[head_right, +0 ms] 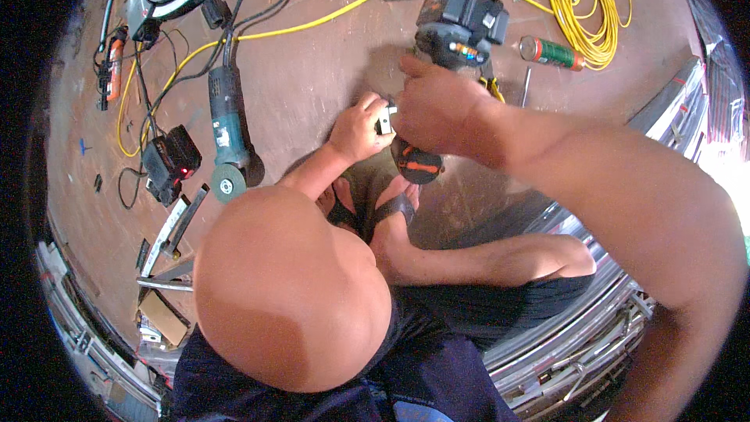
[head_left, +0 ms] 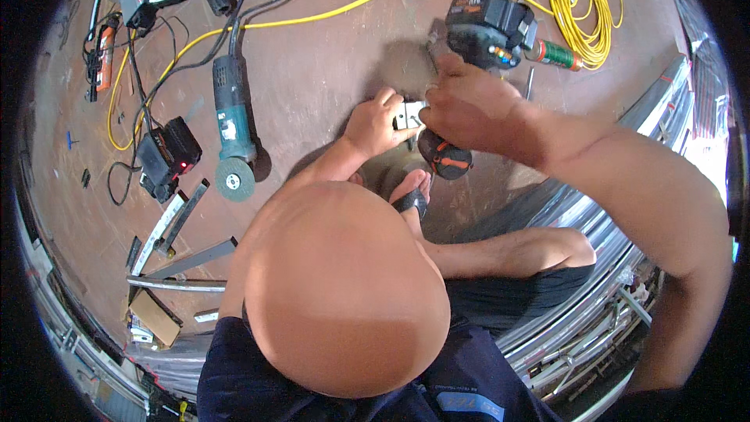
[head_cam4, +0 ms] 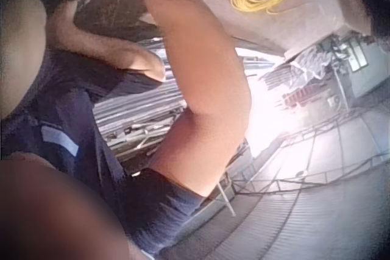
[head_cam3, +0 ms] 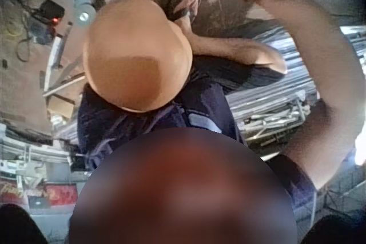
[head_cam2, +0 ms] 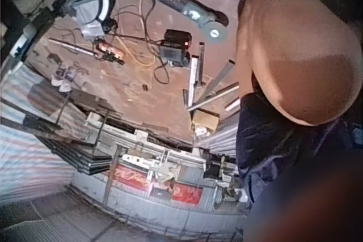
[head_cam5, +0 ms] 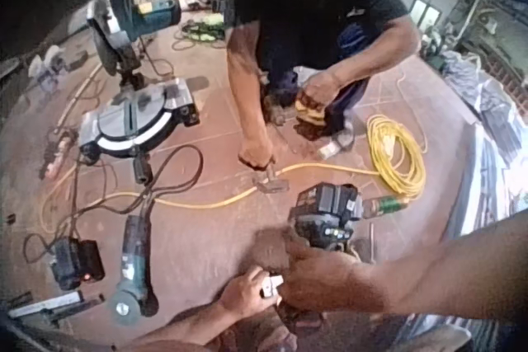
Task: The person sits on the floor and uses a cordless drill to fasten a metal pin into a small metal bracket. They repeatedly insert the pin, drill it, and inspect the fit, occasionally using a spray can on the assembly. A second person is visible nearby working on a similar part.
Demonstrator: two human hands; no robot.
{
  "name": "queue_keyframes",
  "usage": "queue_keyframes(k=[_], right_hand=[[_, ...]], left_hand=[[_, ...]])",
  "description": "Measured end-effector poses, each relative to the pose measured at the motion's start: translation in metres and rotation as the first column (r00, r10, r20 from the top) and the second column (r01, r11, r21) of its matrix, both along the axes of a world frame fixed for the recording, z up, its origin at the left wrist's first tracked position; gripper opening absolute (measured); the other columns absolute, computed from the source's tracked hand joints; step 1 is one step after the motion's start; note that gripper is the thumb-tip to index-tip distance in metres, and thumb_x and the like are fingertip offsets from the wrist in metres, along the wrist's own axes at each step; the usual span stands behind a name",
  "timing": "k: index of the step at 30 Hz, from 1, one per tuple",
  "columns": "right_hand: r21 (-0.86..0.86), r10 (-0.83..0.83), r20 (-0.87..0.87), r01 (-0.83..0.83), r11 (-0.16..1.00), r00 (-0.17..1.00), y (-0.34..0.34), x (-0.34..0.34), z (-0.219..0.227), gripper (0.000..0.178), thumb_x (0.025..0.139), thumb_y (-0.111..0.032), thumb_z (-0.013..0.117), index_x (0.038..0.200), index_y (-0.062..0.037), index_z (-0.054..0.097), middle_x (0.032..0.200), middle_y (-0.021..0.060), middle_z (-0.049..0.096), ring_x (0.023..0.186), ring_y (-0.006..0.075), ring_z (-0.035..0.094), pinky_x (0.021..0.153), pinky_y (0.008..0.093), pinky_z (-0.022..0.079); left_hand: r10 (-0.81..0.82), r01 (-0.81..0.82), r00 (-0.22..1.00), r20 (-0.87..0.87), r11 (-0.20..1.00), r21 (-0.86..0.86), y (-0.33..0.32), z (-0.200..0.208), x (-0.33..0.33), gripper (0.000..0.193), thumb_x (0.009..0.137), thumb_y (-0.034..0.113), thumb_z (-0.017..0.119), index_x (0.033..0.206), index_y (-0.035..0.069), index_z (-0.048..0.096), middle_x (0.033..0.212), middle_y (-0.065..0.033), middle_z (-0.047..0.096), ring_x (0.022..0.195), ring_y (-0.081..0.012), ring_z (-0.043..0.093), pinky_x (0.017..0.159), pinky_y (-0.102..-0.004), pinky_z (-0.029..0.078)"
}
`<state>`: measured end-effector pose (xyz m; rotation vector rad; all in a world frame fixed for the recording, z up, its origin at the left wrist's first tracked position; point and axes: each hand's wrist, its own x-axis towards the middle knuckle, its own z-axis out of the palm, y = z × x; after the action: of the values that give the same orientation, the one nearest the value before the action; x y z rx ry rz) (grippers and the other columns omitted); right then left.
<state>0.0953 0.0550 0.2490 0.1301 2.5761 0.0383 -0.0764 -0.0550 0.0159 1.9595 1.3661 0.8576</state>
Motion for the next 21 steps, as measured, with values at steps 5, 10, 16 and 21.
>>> queue_keyframes(k=[5, 10, 16, 21], right_hand=[[0.050, -0.094, 0.130, 0.088, 0.995, 0.987, 0.001, 0.002, 0.003, 0.011, 0.094, -0.023, 0.076, 0.089, -0.0228, 0.085, 0.092, 0.0034, 0.084, 0.097, 0.0246, 0.083, 0.113, 0.0439, 0.047], [0.075, -0.205, 0.107, 0.198, 0.977, 0.973, -0.003, 0.017, -0.002, 0.009, 0.097, -0.024, 0.075, 0.097, -0.0248, 0.084, 0.099, 0.0012, 0.085, 0.102, 0.0240, 0.083, 0.111, 0.0445, 0.047], [0.065, -0.298, 0.131, 0.292, 0.954, 0.945, -0.032, 0.010, 0.009, 0.014, 0.100, -0.025, 0.073, 0.092, -0.0233, 0.085, 0.098, 0.0058, 0.087, 0.103, 0.0240, 0.084, 0.109, 0.0488, 0.050], [0.029, -0.217, 0.071, 0.215, 0.976, 0.974, -0.019, -0.007, 0.008, 0.015, 0.098, -0.023, 0.076, 0.091, -0.0208, 0.088, 0.096, 0.0067, 0.088, 0.087, 0.0261, 0.084, 0.102, 0.0453, 0.051]], left_hand=[[0.031, -0.032, 0.999, 0.032, 0.999, 0.015, 0.000, -0.005, 0.001, 0.068, 0.081, 0.046, 0.100, 0.122, -0.001, 0.072, 0.119, -0.0190, 0.070, 0.092, -0.0439, 0.079, 0.078, -0.0531, 0.067], [0.051, -0.049, 0.998, 0.031, 0.997, -0.064, -0.005, -0.008, 0.003, 0.065, 0.078, 0.037, 0.099, 0.125, 0.000, 0.073, 0.125, -0.0180, 0.073, 0.099, -0.0434, 0.080, 0.083, -0.0524, 0.067], [0.077, -0.077, 0.996, 0.038, 0.997, -0.014, -0.007, -0.008, 0.006, 0.063, 0.080, 0.042, 0.100, 0.120, 0.001, 0.073, 0.122, -0.0177, 0.072, 0.094, -0.0435, 0.079, 0.079, -0.0527, 0.067], [0.071, -0.073, 0.996, 0.052, 0.997, 0.038, -0.005, -0.010, 0.005, 0.059, 0.079, 0.044, 0.101, 0.112, 0.005, 0.072, 0.117, -0.0157, 0.071, 0.090, -0.0425, 0.079, 0.075, -0.0530, 0.066]])
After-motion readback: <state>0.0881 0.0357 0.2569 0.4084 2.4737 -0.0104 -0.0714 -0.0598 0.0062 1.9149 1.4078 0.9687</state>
